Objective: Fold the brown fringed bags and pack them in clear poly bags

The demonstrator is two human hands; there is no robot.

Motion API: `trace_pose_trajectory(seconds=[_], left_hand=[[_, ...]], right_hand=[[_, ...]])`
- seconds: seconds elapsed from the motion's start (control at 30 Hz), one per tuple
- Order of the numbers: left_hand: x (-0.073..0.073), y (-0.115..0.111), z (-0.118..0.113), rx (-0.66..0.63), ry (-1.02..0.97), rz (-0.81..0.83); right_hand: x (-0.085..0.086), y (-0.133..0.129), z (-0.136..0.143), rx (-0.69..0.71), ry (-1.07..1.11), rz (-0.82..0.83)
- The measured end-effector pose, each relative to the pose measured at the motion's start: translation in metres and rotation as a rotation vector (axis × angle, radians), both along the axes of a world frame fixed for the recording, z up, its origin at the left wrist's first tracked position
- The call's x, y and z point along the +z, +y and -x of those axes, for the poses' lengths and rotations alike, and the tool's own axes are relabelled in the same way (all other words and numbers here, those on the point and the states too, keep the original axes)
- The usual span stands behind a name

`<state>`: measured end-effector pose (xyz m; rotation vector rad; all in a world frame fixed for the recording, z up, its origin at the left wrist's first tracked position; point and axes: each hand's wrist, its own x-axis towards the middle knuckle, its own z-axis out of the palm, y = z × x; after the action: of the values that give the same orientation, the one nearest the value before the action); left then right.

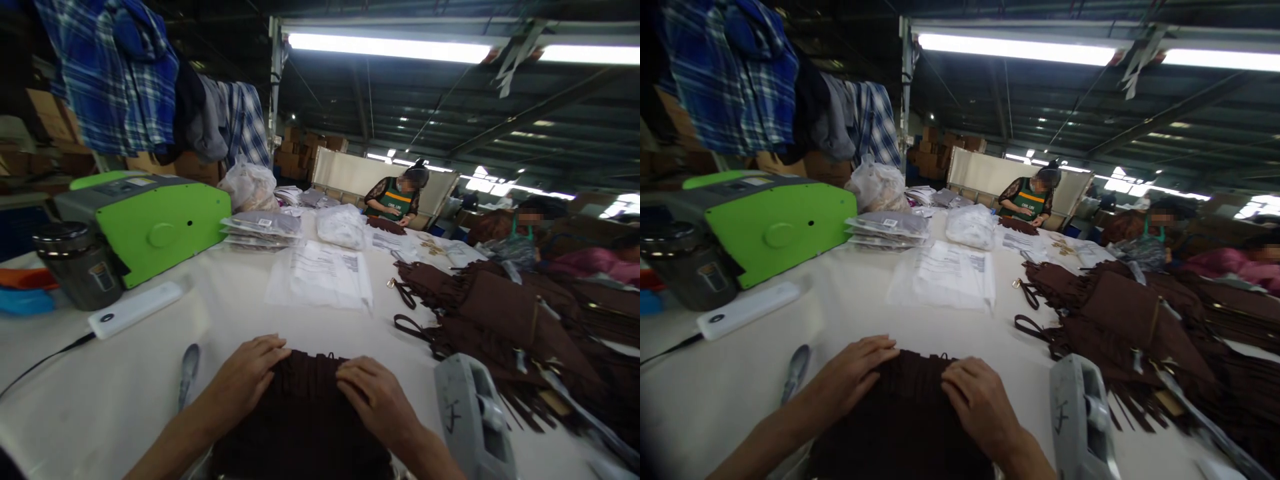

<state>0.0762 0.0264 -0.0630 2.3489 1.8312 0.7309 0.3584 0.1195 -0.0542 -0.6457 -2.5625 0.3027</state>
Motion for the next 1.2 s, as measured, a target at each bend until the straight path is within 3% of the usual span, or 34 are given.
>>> trace_pose_trajectory(seconds=[0.13, 0.23, 0.37, 0.53, 0.67, 0.77, 0.87, 0.97, 1.1, 1.2], left_hand=[[0.000, 0.010, -0.021, -0.017, 0.195, 0.101], [-0.007, 0.016, -0.028, 0.011, 0.254, 0.089], [-0.016, 0.011, -0.027, 0.034, 0.247, 0.066], [-0.021, -0.013, -0.024, -0.014, 0.184, 0.052], [-0.020, -0.038, -0.015, -0.135, -0.011, 0.010], [-0.013, -0.051, 0.000, -0.059, -0.224, 0.006], [-0.005, -0.050, 0.014, 0.167, -0.296, 0.005], [-0.001, -0.035, 0.014, 0.316, -0.199, 0.054], [-0.005, -0.013, 0.001, 0.375, -0.027, 0.161], [-0.012, -0.005, -0.003, 0.353, -0.014, 0.184]], right_hand=[[0.009, 0.020, 0.038, 0.006, -0.364, -0.185], [0.007, 0.025, 0.049, 0.036, -0.479, -0.222], [0.003, 0.022, 0.041, 0.002, -0.434, -0.199], [-0.009, 0.010, 0.017, 0.098, -0.124, 0.025], [-0.013, -0.002, -0.001, 0.231, -0.129, 0.082], [-0.003, -0.009, -0.004, 0.334, -0.131, 0.100], [0.014, -0.013, 0.016, 0.264, 0.022, 0.130], [0.021, -0.012, 0.057, 0.165, 0.041, 0.109], [0.013, -0.009, 0.110, 0.032, -0.196, 0.042], [0.005, -0.011, 0.129, 0.008, -0.368, 0.003]])
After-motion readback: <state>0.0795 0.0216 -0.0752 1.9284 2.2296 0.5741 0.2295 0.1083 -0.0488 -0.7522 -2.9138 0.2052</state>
